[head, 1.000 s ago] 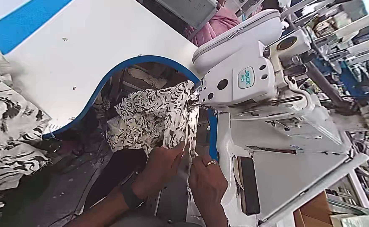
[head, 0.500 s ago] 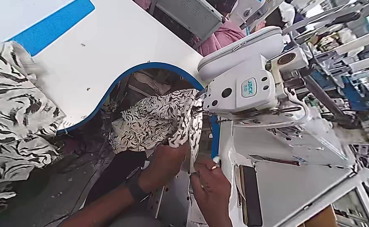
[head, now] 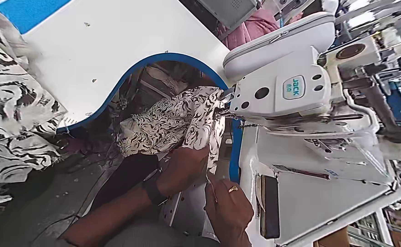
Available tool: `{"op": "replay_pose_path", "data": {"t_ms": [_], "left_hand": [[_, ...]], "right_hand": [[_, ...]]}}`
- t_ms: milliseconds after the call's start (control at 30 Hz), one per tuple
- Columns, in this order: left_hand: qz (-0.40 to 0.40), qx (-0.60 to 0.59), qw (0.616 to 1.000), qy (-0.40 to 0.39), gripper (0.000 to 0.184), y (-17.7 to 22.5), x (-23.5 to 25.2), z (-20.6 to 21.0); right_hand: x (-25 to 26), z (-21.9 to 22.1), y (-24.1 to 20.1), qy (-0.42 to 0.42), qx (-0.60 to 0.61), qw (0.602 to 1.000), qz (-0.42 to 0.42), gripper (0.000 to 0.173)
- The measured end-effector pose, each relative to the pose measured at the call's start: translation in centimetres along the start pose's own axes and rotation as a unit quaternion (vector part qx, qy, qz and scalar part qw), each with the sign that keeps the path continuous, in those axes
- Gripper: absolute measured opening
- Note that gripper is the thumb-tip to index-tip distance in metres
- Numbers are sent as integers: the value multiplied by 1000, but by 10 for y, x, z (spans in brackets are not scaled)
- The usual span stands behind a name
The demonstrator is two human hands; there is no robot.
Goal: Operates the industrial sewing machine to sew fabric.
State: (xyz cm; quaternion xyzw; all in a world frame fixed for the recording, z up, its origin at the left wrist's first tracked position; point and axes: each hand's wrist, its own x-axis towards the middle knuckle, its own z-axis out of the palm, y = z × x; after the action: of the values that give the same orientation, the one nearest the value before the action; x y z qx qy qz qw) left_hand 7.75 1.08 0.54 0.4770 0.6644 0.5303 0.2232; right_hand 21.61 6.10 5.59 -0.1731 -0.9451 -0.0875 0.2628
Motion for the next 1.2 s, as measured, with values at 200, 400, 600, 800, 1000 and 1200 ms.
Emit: {"op": "replay_pose_path", "data": {"t_ms": [200, 400, 600, 800, 1000, 1200], "left_hand": [[12, -39, 999, 9, 26, -1, -6, 1], [95, -45, 987, 125, 21, -13, 1, 15], [138, 1, 972, 188, 15, -22, 32, 24], [108, 90, 970, 199, 15, -19, 49, 29], [113, 37, 987, 110, 19, -1, 66, -25], [-205, -370, 901, -99, 59, -71, 160, -5]], "right_hand": [[-1, 11, 9, 38, 17, 999, -4, 23], [11, 40, 24, 76, 65, 995, 9, 10], [19, 56, 28, 86, 122, 986, 80, 19], [31, 64, 29, 39, 74, 990, 113, 24], [25, 58, 14, 14, 96, 993, 60, 33], [25, 63, 5, -25, 70, 997, -17, 29]]}}
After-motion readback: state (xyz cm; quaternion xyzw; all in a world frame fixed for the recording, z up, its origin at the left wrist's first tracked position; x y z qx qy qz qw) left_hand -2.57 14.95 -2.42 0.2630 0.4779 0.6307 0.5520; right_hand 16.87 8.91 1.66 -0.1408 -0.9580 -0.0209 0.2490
